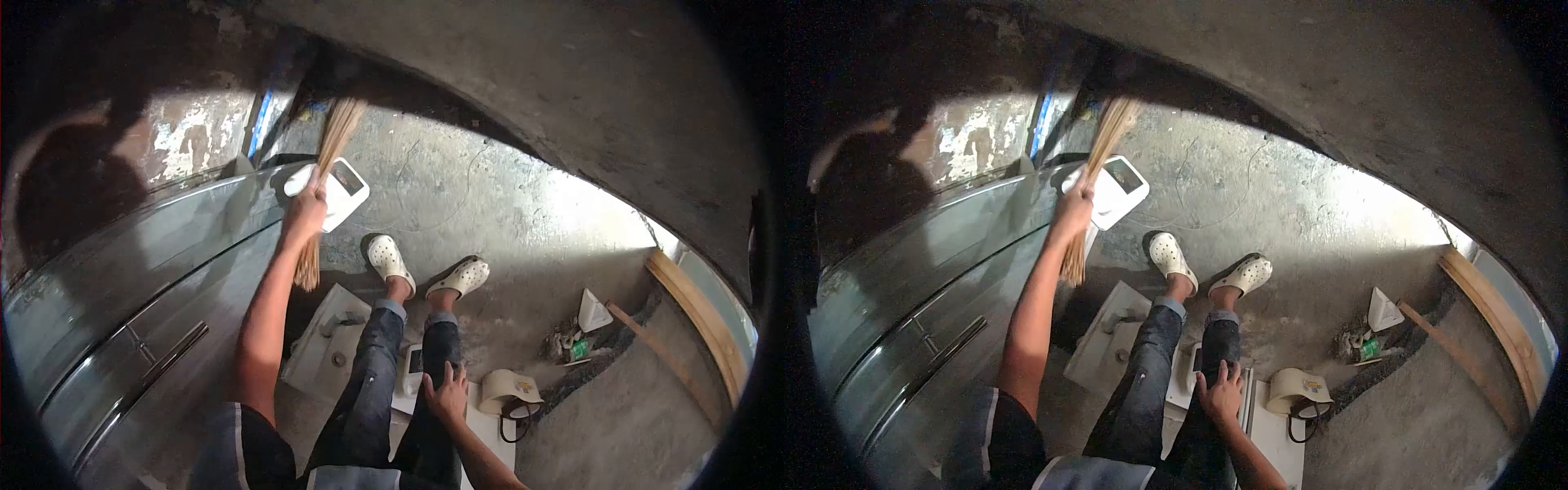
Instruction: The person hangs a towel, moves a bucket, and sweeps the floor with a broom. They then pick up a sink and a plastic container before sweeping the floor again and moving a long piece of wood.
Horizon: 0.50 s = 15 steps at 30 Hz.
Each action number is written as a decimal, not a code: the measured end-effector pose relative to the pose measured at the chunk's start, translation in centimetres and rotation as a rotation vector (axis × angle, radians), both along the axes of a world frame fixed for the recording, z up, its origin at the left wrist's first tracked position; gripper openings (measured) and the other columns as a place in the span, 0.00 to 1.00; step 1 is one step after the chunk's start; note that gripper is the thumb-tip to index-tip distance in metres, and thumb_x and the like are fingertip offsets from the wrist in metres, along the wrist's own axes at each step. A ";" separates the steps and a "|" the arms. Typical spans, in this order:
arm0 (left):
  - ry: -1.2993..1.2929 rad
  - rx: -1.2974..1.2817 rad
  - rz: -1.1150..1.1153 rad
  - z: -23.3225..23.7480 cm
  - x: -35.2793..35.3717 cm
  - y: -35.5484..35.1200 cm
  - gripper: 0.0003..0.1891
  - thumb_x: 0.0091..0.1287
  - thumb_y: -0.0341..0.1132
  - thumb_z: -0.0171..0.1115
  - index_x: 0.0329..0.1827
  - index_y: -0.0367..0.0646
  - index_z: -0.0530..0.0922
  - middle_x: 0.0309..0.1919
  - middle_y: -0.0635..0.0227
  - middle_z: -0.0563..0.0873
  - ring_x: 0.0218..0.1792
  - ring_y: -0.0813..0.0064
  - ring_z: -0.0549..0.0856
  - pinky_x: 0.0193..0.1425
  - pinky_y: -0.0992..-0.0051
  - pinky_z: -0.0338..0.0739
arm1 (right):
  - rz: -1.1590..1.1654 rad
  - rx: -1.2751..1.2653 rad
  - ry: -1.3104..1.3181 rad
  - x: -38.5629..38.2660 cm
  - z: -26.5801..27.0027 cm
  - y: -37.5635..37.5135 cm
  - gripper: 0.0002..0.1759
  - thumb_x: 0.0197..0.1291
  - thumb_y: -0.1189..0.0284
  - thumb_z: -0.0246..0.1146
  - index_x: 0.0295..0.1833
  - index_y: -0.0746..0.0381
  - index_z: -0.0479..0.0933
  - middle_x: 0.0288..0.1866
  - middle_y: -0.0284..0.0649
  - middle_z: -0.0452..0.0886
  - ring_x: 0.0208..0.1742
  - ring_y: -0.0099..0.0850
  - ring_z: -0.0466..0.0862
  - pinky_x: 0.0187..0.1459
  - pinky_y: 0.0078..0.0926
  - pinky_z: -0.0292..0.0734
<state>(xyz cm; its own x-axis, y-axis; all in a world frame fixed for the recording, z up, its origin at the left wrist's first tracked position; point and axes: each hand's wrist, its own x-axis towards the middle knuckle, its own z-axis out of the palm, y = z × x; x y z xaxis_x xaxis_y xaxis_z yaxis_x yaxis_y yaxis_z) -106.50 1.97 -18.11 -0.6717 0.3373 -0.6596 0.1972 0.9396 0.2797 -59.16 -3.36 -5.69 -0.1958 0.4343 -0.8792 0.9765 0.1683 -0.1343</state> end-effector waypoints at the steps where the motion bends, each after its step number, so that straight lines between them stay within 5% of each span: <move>1: 0.066 -0.041 0.085 -1.7 -1.8 -0.1 0.27 0.65 0.42 0.48 0.70 0.56 0.61 0.41 0.46 0.83 0.42 0.49 0.83 0.46 0.57 0.76 | 0.022 -0.005 0.000 -0.5 0.0 0.2 0.40 0.58 0.46 0.57 0.67 0.62 0.62 0.69 0.57 0.57 0.64 0.58 0.63 0.58 0.48 0.69; 3: 0.192 -0.061 0.039 -5.2 -6.3 2.3 0.28 0.64 0.40 0.49 0.70 0.54 0.61 0.38 0.44 0.83 0.39 0.48 0.84 0.43 0.56 0.76 | 0.042 -0.006 -0.007 -0.1 -0.5 0.0 0.40 0.57 0.46 0.57 0.67 0.62 0.62 0.69 0.58 0.57 0.64 0.59 0.63 0.57 0.48 0.70; 6: -0.015 0.045 -0.069 -10.8 -1.8 3.3 0.29 0.63 0.39 0.49 0.70 0.55 0.60 0.33 0.44 0.83 0.36 0.46 0.83 0.40 0.56 0.76 | 0.103 0.008 0.001 0.2 -1.3 -0.8 0.41 0.57 0.46 0.58 0.68 0.62 0.62 0.70 0.58 0.56 0.62 0.60 0.65 0.56 0.49 0.71; 7: 0.142 0.018 -0.283 -8.8 1.6 4.2 0.29 0.63 0.39 0.49 0.71 0.55 0.60 0.32 0.44 0.83 0.36 0.45 0.83 0.39 0.56 0.76 | 0.095 0.006 -0.018 0.0 -1.5 -0.5 0.41 0.56 0.45 0.58 0.68 0.62 0.61 0.70 0.59 0.56 0.62 0.60 0.65 0.56 0.49 0.71; 9: -0.046 -0.080 -0.163 -2.6 5.5 4.2 0.30 0.64 0.38 0.50 0.71 0.56 0.58 0.35 0.44 0.82 0.38 0.46 0.83 0.41 0.55 0.76 | 0.102 -0.012 -0.045 0.2 -0.8 -0.3 0.42 0.56 0.45 0.58 0.68 0.61 0.61 0.70 0.59 0.56 0.61 0.60 0.66 0.56 0.49 0.71; 11: 0.148 -0.038 -0.275 1.1 6.9 1.4 0.29 0.66 0.39 0.47 0.72 0.61 0.57 0.39 0.44 0.82 0.40 0.46 0.83 0.44 0.54 0.75 | 0.051 -0.036 -0.046 -0.2 -0.9 0.3 0.42 0.56 0.45 0.58 0.68 0.61 0.61 0.71 0.58 0.55 0.61 0.60 0.66 0.56 0.49 0.71; 13: 0.120 -0.073 -0.184 3.5 5.0 1.1 0.27 0.68 0.40 0.45 0.72 0.62 0.57 0.42 0.44 0.82 0.44 0.48 0.82 0.46 0.54 0.75 | 0.061 -0.038 -0.049 -0.2 -1.0 0.1 0.42 0.56 0.45 0.58 0.68 0.61 0.61 0.71 0.58 0.55 0.62 0.60 0.66 0.55 0.49 0.71; 15: 0.294 -0.175 -0.154 0.4 -0.9 2.4 0.26 0.69 0.40 0.46 0.71 0.59 0.59 0.44 0.44 0.81 0.45 0.50 0.82 0.46 0.55 0.76 | 0.074 -0.037 -0.062 0.1 -1.1 0.1 0.42 0.56 0.45 0.58 0.68 0.61 0.61 0.71 0.58 0.55 0.62 0.60 0.66 0.55 0.49 0.72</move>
